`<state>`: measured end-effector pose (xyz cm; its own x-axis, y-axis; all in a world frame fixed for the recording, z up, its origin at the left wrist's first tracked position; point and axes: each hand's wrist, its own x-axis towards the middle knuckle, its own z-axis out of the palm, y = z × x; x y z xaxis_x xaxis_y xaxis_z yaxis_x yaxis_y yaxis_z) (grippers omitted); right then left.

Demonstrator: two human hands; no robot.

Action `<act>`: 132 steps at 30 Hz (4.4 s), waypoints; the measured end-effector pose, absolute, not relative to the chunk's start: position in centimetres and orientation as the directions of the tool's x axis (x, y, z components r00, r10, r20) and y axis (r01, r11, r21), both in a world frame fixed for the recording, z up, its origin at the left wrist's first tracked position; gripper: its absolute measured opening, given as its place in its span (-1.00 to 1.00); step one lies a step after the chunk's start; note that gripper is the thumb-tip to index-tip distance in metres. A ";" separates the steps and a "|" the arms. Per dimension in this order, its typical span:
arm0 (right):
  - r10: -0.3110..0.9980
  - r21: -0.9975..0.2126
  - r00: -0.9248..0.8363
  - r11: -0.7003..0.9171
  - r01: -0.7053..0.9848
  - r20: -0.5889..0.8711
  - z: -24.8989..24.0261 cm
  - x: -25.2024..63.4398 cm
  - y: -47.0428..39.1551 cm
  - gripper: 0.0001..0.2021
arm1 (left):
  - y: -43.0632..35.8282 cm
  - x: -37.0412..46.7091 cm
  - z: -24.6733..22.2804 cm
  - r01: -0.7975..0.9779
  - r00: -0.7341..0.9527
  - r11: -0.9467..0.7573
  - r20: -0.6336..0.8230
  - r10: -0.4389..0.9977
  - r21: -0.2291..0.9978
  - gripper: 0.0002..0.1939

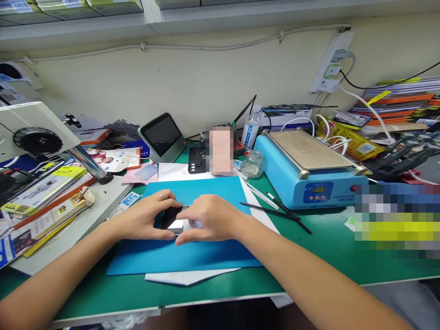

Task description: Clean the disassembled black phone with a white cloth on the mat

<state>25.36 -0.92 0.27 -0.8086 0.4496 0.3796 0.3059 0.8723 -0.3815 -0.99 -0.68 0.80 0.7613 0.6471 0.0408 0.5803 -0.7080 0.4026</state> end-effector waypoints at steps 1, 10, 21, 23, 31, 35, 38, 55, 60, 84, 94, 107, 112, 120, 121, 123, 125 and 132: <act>0.437 -0.385 -0.815 0.876 0.291 0.379 0.2 25.3 -0.9 -0.48 | -0.7 -1.0 0.8 0.581 0.761 -0.708 0.040 0.647 0.401 -0.37; 0.456 -0.328 -0.789 0.882 0.339 0.411 0.1 25.7 -0.8 -0.64 | -0.6 -1.0 0.9 0.587 0.763 -0.703 0.017 0.646 0.401 -0.34; 0.452 -0.309 -0.788 0.886 0.344 0.418 0.1 26.0 -0.6 -0.64 | -0.8 -1.1 1.0 0.588 0.760 -0.703 0.023 0.649 0.400 -0.39; 0.449 -0.319 -0.785 0.887 0.335 0.426 0.1 26.0 -0.5 -0.62 | -0.8 -1.1 1.0 0.588 0.759 -0.702 0.026 0.651 0.403 -0.40; 0.460 -0.323 -0.776 0.882 0.343 0.431 0.0 25.5 -0.7 -0.60 | -0.8 -0.9 1.1 0.585 0.760 -0.701 0.025 0.649 0.408 -0.45; 0.473 -0.328 -0.762 0.876 0.354 0.442 0.0 25.9 -0.3 -0.60 | -0.8 -0.9 1.2 0.587 0.758 -0.703 0.032 0.652 0.402 -0.43; 0.532 -0.345 -0.723 0.844 0.410 0.442 0.1 26.7 0.4 -0.59 | -0.8 -0.9 1.3 0.590 0.759 -0.706 0.028 0.650 0.391 -0.41; 0.523 -0.383 -0.738 0.844 0.376 0.426 0.1 26.3 -0.2 -0.67 | -0.7 -0.9 1.3 0.593 0.772 -0.731 0.019 0.635 0.336 -0.30; 0.529 -0.398 -0.734 0.838 0.373 0.425 -0.1 26.2 -0.2 -0.67 | -0.6 -0.9 1.2 0.588 0.773 -0.734 0.030 0.633 0.340 -0.24; 0.515 -0.366 -0.737 0.851 0.378 0.437 -0.1 25.8 -0.5 -0.68 | -0.7 -0.7 1.3 0.603 0.760 -0.711 0.009 0.650 0.362 -0.32; 0.503 -0.359 -0.747 0.858 0.368 0.434 -0.3 25.7 -0.5 -0.71 | -0.6 -0.8 1.2 0.599 0.758 -0.709 0.020 0.651 0.372 -0.35; 0.459 -0.334 -0.784 0.880 0.338 0.417 -0.2 25.7 -0.6 -0.71 | -0.7 -0.7 1.3 0.604 0.744 -0.688 0.024 0.667 0.403 -0.44; 0.512 -0.330 -0.749 0.855 0.399 0.421 -0.1 25.9 -0.5 -0.70 | -0.8 -0.7 1.4 0.616 0.734 -0.678 0.022 0.679 0.402 -0.44; 0.504 -0.324 -0.773 0.858 0.398 0.386 0.1 25.9 -0.7 -0.69 | -0.9 -0.6 1.1 0.633 0.719 -0.663 0.013 0.695 0.401 -0.45; 0.518 -0.325 -0.763 0.851 0.413 0.388 0.1 25.9 -0.7 -0.69 | -0.9 -0.6 1.1 0.637 0.718 -0.661 0.008 0.696 0.398 -0.45; 0.511 -0.312 -0.769 0.856 0.413 0.385 0.1 26.0 -0.8 -0.70 | -1.0 -0.6 1.1 0.645 0.713 -0.654 -0.005 0.701 0.395 -0.44; 0.480 -0.297 -0.792 0.873 0.387 0.378 0.0 25.9 -0.9 -0.72 | -1.1 -0.6 1.1 0.655 0.706 -0.643 -0.017 0.708 0.396 -0.42; 0.520 -0.322 -0.773 0.849 0.419 0.364 0.0 26.2 -0.6 -0.71 | -1.2 -0.5 1.3 0.686 0.681 -0.617 -0.043 0.731 0.387 -0.42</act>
